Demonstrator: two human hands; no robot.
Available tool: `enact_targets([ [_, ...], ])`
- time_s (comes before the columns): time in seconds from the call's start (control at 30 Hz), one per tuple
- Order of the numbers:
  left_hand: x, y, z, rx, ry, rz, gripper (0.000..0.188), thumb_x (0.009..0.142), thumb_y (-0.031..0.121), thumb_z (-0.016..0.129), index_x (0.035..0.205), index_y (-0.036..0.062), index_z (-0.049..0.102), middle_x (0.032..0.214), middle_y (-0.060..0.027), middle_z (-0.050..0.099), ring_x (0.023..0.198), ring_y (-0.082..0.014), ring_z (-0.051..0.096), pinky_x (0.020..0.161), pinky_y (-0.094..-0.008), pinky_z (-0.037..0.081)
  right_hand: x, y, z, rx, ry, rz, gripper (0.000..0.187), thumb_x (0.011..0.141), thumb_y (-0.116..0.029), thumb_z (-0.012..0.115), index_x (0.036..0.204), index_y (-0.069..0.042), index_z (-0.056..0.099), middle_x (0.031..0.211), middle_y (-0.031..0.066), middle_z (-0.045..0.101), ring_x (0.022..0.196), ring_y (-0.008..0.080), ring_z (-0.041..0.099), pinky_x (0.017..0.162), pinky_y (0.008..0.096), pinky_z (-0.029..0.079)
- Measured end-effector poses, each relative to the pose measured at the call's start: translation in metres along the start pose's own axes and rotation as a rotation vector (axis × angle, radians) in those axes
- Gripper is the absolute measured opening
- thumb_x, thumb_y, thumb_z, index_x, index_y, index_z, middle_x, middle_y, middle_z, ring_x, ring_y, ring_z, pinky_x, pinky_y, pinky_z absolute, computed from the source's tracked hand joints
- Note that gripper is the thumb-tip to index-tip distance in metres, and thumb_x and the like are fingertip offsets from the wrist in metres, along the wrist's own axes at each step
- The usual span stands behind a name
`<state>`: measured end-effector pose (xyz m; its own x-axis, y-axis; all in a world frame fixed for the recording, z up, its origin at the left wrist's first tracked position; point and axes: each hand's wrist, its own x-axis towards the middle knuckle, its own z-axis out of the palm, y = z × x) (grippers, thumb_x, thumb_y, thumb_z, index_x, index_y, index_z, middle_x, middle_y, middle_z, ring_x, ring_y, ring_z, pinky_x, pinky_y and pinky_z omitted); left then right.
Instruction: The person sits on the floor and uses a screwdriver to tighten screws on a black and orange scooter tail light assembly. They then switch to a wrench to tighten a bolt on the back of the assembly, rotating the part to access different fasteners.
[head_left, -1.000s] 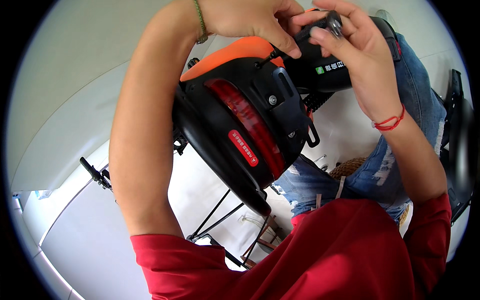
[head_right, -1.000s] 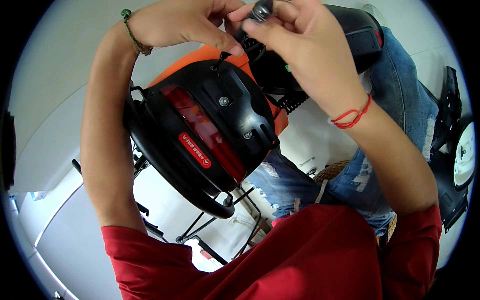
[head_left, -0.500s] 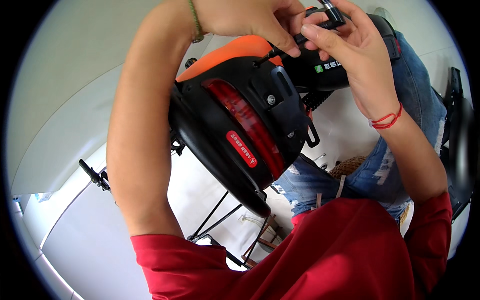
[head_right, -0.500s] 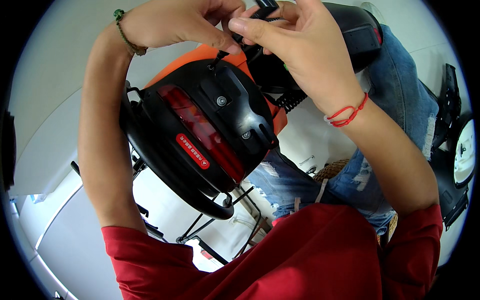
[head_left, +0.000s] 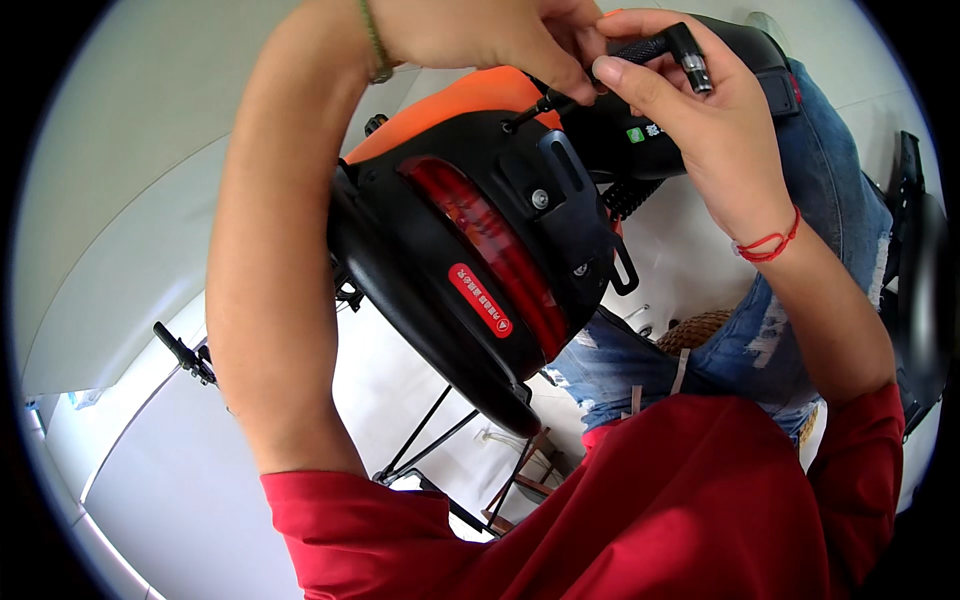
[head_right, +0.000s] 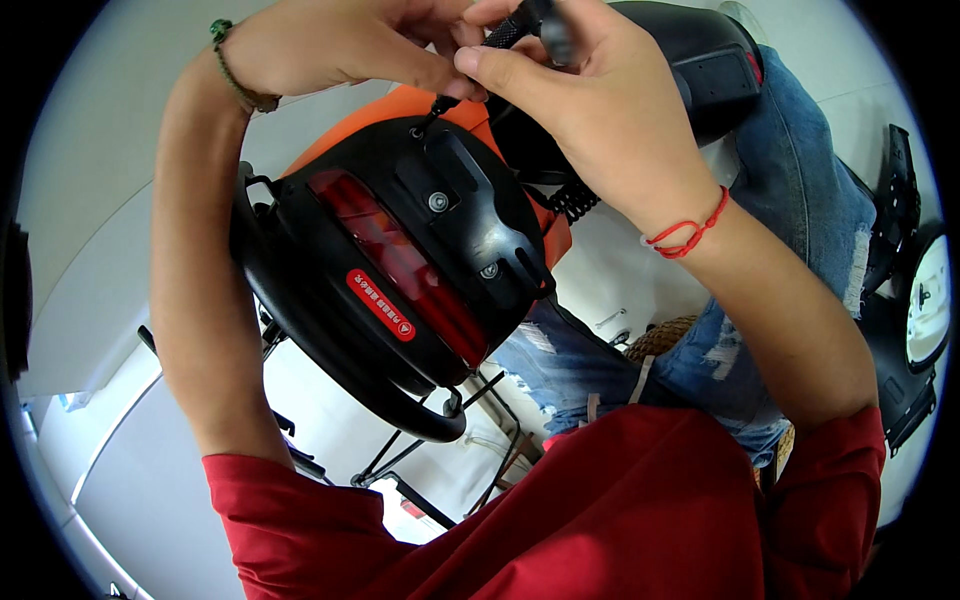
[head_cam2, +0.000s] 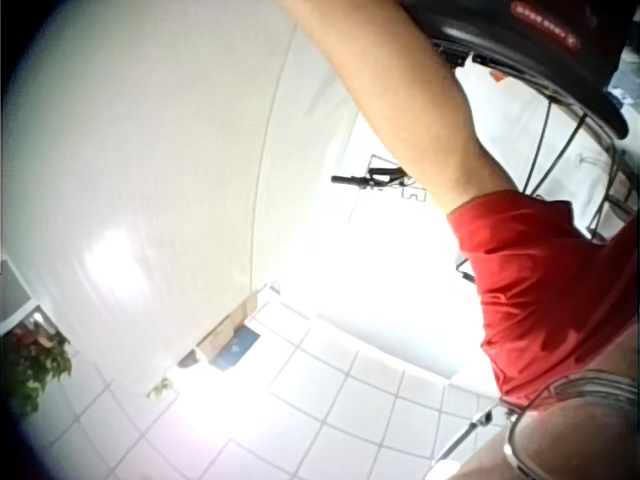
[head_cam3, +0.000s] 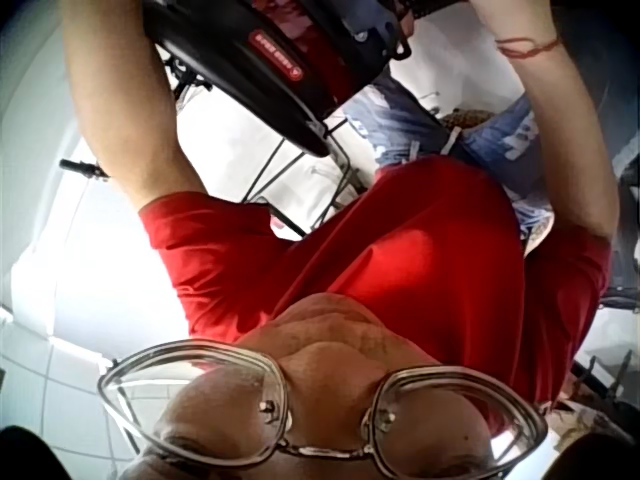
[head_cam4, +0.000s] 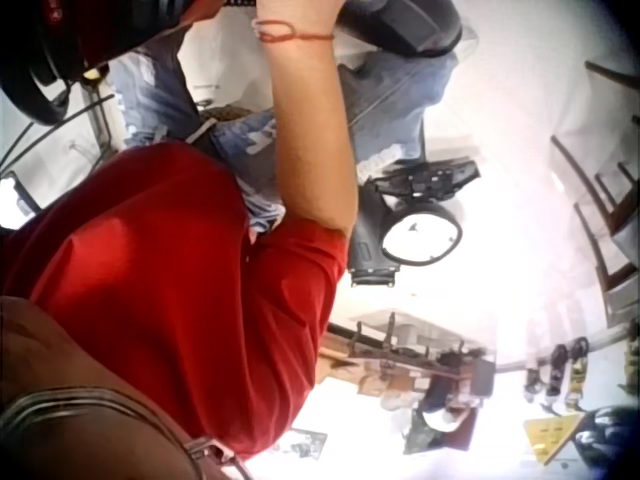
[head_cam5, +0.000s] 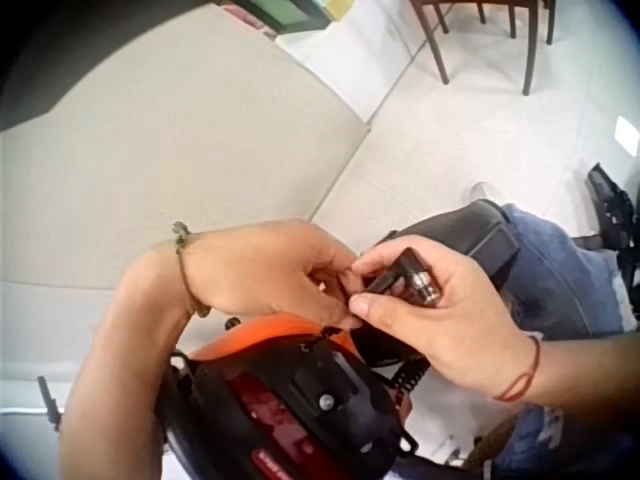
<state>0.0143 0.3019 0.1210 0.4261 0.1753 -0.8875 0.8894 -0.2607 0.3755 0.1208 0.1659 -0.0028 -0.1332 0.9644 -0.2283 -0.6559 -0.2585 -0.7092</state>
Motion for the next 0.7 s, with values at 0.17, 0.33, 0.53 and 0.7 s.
enact_targets([
  [0.17, 0.004, 0.020, 0.001, 0.181, 0.013, -0.232, 0.033, 0.083, 0.020, 0.070, 0.103, -0.0052, 0.068, 0.092, -0.0175, 0.072, 0.084, -0.0201, 0.066, 0.075, -0.0329, 0.050, -0.004, -0.006, 0.005, -0.036, 0.042, 0.058, 0.022, 0.093, -0.002, 0.069, 0.111, 0.003, 0.058, 0.095, 0.0034, 0.064, 0.084, 0.0080, 0.064, 0.075, 0.0199, 0.051],
  [0.33, 0.009, 0.013, 0.005, 0.200, -0.044, -0.085, 0.031, 0.086, 0.022, 0.067, 0.106, -0.0018, 0.067, 0.098, -0.0207, 0.071, 0.090, -0.0301, 0.067, 0.081, -0.0384, 0.050, -0.003, -0.011, 0.008, 0.001, 0.141, 0.014, 0.021, 0.091, -0.006, 0.072, 0.105, 0.001, 0.057, 0.089, 0.0024, 0.062, 0.076, 0.0070, 0.062, 0.069, 0.0194, 0.050],
  [0.53, 0.003, 0.003, -0.013, -0.085, -0.211, -0.001, 0.027, 0.091, 0.019, 0.064, 0.107, -0.0032, 0.067, 0.096, -0.0142, 0.071, 0.088, -0.0203, 0.064, 0.080, -0.0334, 0.049, -0.001, -0.010, -0.001, -0.222, 0.173, -0.017, 0.020, 0.089, -0.010, 0.075, 0.099, -0.001, 0.060, 0.086, 0.0027, 0.065, 0.072, 0.0054, 0.060, 0.065, 0.0181, 0.048],
  [0.7, 0.008, -0.009, -0.005, -0.142, -0.157, 0.040, 0.024, 0.089, 0.016, 0.068, 0.104, -0.0032, 0.067, 0.090, -0.0098, 0.070, 0.083, -0.0147, 0.061, 0.075, -0.0302, 0.049, -0.005, -0.006, 0.001, -0.305, 0.186, -0.113, 0.022, 0.088, -0.009, 0.077, 0.101, -0.001, 0.061, 0.090, 0.0032, 0.066, 0.074, 0.0062, 0.060, 0.067, 0.0181, 0.048],
])
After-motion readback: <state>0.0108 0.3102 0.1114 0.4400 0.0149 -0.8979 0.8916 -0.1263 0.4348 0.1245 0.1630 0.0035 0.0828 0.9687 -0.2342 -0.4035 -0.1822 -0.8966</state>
